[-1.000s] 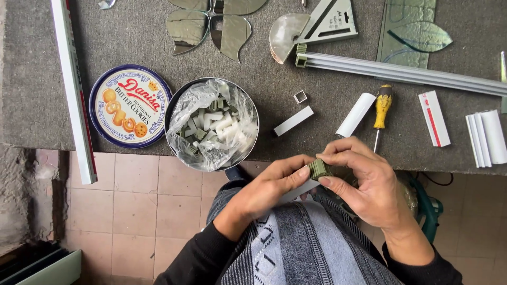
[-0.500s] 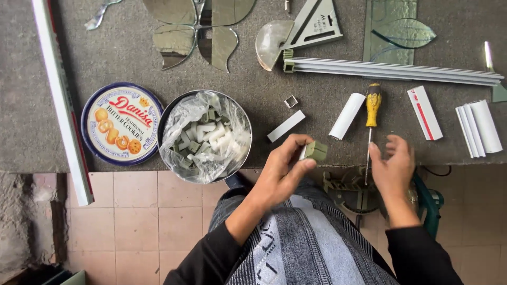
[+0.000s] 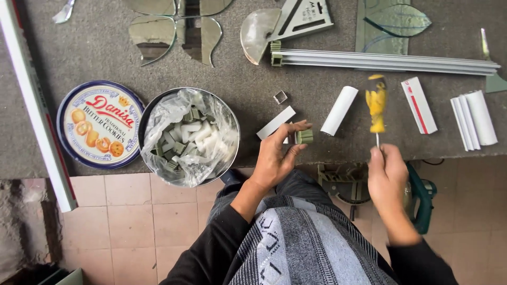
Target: Inserting small plastic connectors into the ends of aluminum profiles on a workshop table for assembly.
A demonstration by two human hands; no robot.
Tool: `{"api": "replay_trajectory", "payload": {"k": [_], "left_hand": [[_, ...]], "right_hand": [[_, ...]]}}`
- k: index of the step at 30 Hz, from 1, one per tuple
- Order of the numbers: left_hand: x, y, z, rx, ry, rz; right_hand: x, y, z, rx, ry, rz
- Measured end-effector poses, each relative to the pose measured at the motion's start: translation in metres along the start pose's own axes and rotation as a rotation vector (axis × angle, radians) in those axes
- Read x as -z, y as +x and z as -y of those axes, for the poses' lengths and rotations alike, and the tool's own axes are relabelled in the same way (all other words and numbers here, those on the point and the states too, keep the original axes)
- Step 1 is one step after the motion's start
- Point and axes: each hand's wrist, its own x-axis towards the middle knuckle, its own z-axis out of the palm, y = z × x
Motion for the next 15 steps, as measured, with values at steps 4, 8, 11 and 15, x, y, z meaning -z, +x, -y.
{"api": "replay_trajectory", "payload": {"k": [4, 8, 11, 15], "left_hand": [[0.008, -0.007, -0.007, 0.013, 0.043, 0.036], [0.009, -0.008, -0.002, 0.015, 0.111, 0.085], [0.008, -0.007, -0.005, 0.018, 0.090, 0.089], [0.010, -0.005, 0.004, -0.049, 0.137, 0.086]], "right_hand": [[0.034, -0.063, 0.053, 0.077, 0.015, 0.225], [0.051, -0.088, 0.079, 0.158, 0.099, 0.287], [0.056, -0.095, 0.087, 0.335, 0.055, 0.069], [0.038, -0.085, 0.082, 0.202, -0.174, 0.371]]}}
